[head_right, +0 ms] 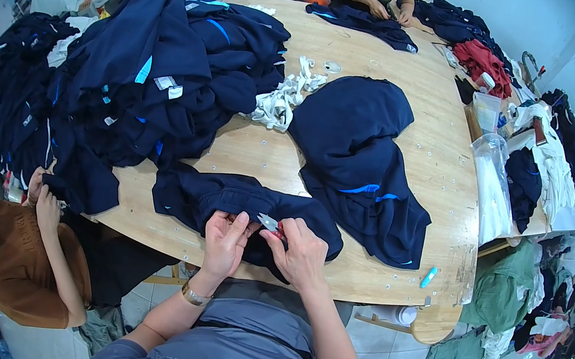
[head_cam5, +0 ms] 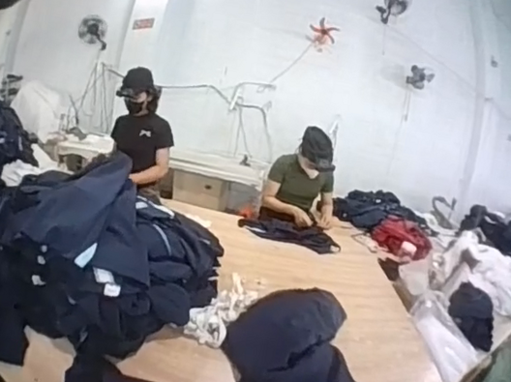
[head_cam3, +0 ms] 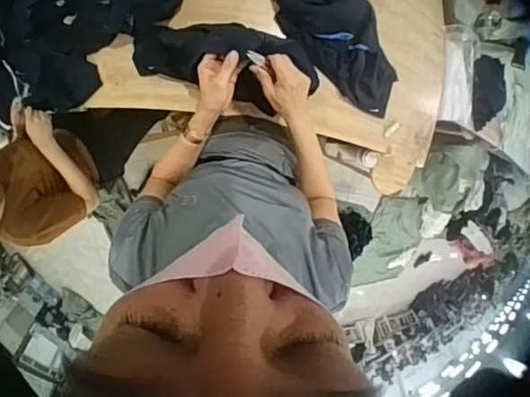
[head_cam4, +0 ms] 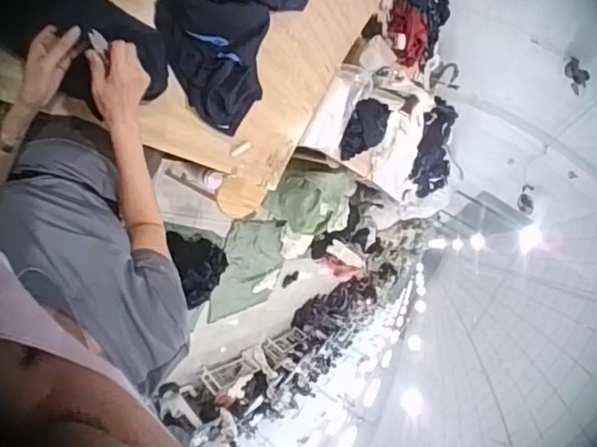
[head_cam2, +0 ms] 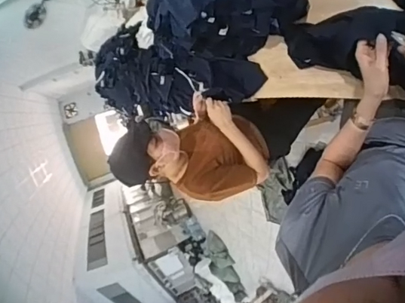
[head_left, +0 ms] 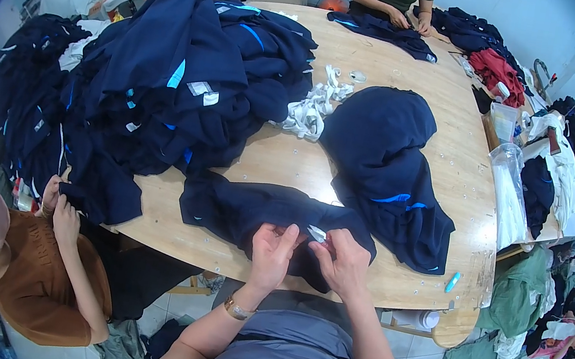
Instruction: The recorder is using small scissors to trim loose threads from various blue garments at a manufacturing table.
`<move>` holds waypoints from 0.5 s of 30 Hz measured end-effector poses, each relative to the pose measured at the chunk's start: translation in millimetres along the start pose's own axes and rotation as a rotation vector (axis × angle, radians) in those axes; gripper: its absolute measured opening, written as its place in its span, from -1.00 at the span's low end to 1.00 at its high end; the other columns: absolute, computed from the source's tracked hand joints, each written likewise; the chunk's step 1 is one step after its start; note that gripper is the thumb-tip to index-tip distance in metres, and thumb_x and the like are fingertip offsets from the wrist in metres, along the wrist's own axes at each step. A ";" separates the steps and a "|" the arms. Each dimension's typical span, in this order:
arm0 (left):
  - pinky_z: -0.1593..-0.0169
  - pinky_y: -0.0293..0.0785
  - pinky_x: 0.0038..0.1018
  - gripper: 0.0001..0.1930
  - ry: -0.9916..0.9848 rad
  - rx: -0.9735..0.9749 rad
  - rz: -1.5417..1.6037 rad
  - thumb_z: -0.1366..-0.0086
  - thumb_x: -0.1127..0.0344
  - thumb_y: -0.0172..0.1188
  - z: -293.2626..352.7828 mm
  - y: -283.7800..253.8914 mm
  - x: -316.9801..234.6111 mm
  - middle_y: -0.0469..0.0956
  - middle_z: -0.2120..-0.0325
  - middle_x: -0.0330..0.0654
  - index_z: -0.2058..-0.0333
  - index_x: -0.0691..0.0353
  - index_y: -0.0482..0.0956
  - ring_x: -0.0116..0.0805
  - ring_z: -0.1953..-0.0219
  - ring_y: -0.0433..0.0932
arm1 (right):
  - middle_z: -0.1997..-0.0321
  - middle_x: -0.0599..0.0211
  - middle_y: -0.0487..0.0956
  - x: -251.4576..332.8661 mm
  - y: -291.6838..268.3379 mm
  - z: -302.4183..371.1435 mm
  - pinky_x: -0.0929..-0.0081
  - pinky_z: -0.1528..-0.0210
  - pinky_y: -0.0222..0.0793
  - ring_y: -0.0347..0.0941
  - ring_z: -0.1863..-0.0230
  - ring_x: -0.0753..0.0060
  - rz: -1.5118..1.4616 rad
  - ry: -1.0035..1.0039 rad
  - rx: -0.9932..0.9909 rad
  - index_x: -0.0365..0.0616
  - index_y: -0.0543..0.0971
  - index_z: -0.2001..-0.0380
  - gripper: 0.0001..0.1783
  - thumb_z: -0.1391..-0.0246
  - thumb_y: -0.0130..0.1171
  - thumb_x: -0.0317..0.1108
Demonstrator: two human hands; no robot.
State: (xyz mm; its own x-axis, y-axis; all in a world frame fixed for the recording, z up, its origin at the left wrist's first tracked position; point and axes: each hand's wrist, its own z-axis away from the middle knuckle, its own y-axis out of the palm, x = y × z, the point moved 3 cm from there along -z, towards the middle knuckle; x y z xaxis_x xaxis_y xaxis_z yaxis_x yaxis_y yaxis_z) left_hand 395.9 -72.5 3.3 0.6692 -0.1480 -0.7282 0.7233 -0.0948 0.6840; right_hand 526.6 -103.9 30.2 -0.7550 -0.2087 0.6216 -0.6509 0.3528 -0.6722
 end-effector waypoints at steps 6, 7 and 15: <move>0.08 0.41 -0.53 -0.86 0.030 0.014 -0.098 -0.27 0.43 0.04 1.5 -2.0 0.9 0.46 0.26 -0.19 0.21 0.32 0.38 -0.48 0.23 0.46 | 0.59 0.32 0.41 -3.3 -1.2 -2.0 0.44 0.61 0.23 0.39 0.61 0.28 0.039 -0.043 -0.011 -0.14 0.44 0.53 -0.69 0.06 0.21 -0.13; 0.07 0.41 -0.53 -0.86 0.031 0.016 -0.098 -0.27 0.43 0.04 1.0 -1.1 0.2 0.46 0.26 -0.19 0.21 0.32 0.38 -0.47 0.23 0.46 | 0.59 0.32 0.41 -3.7 -1.4 -2.0 0.44 0.61 0.23 0.39 0.61 0.28 0.039 -0.043 -0.011 -0.14 0.44 0.53 -0.69 0.06 0.21 -0.13; 0.16 0.39 -0.59 -0.87 -0.002 -0.002 0.011 -0.28 0.43 0.03 -2.9 1.0 0.2 0.45 0.31 -0.23 0.21 0.29 0.37 -0.52 0.29 0.44 | 0.61 0.33 0.38 -4.8 -0.2 1.7 0.45 0.62 0.22 0.37 0.65 0.30 0.034 -0.058 0.004 -0.13 0.43 0.53 -0.67 0.08 0.22 -0.09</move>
State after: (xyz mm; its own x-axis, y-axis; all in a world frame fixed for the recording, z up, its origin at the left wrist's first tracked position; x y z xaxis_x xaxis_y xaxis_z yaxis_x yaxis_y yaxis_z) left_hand 397.3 -69.8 3.7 0.6771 -0.1511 -0.7202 0.7159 -0.0913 0.6922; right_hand 530.2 -104.5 26.6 -0.7802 -0.2486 0.5740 -0.6247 0.3571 -0.6944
